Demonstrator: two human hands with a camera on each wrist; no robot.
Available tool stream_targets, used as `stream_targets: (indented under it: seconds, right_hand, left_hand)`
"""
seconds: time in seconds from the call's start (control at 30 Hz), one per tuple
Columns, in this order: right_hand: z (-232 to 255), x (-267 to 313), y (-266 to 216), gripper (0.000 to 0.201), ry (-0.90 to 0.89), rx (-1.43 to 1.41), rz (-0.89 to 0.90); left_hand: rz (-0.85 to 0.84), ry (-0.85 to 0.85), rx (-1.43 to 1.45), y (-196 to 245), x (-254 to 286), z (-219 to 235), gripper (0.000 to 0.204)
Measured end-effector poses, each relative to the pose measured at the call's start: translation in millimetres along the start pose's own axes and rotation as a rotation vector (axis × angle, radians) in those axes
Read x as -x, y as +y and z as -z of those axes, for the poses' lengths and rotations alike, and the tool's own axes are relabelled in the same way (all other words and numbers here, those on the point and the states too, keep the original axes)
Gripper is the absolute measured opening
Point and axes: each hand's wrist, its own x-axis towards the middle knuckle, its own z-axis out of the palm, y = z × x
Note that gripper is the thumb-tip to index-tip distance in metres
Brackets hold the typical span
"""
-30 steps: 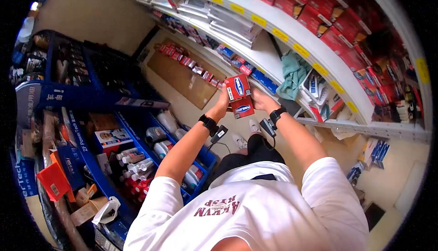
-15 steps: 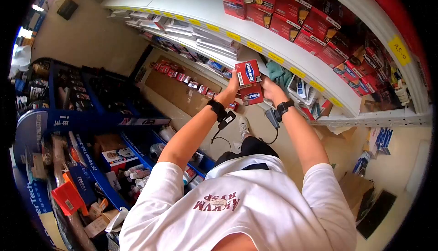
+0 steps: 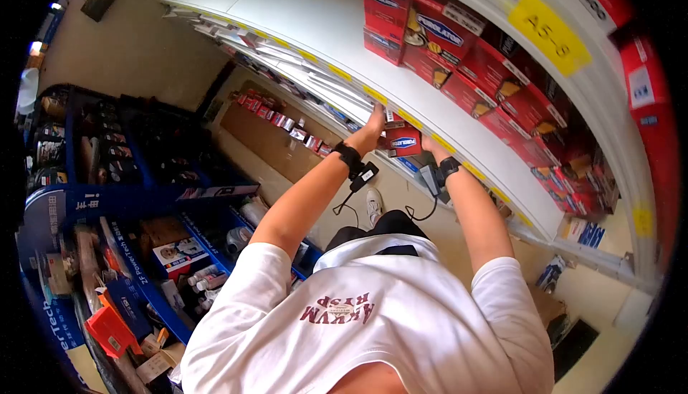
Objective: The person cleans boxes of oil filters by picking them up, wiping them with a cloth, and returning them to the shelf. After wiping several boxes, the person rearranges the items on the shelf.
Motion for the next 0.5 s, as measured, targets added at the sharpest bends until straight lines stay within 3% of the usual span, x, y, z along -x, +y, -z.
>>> stream_targets:
  seconds: [0.1, 0.17, 0.2, 0.3, 0.5]
  right_hand:
    - [29, -4, 5, 0.045, 0.220, 0.739, 0.380]
    - [50, 2, 12, 0.044, 0.419, 1.182, 0.617]
    - [58, 4, 17, 0.044, 0.490, 1.317, 0.687]
    - [78, 0, 29, 0.043, 0.611, 1.558, 0.810]
    - [94, -11, 39, 0.043, 0.713, 1.689, 0.931]
  left_hand:
    - [-0.033, 0.048, 0.011, 13, 1, -8, 0.082]
    - [-0.047, -0.158, -0.010, 41, 31, -10, 0.073]
    - [-0.026, -0.142, -0.073, 44, 25, -11, 0.065]
    - [-0.061, -0.147, -0.055, 43, 23, -8, 0.064]
    - [-0.154, -0.214, -0.010, 31, 25, 2, 0.063]
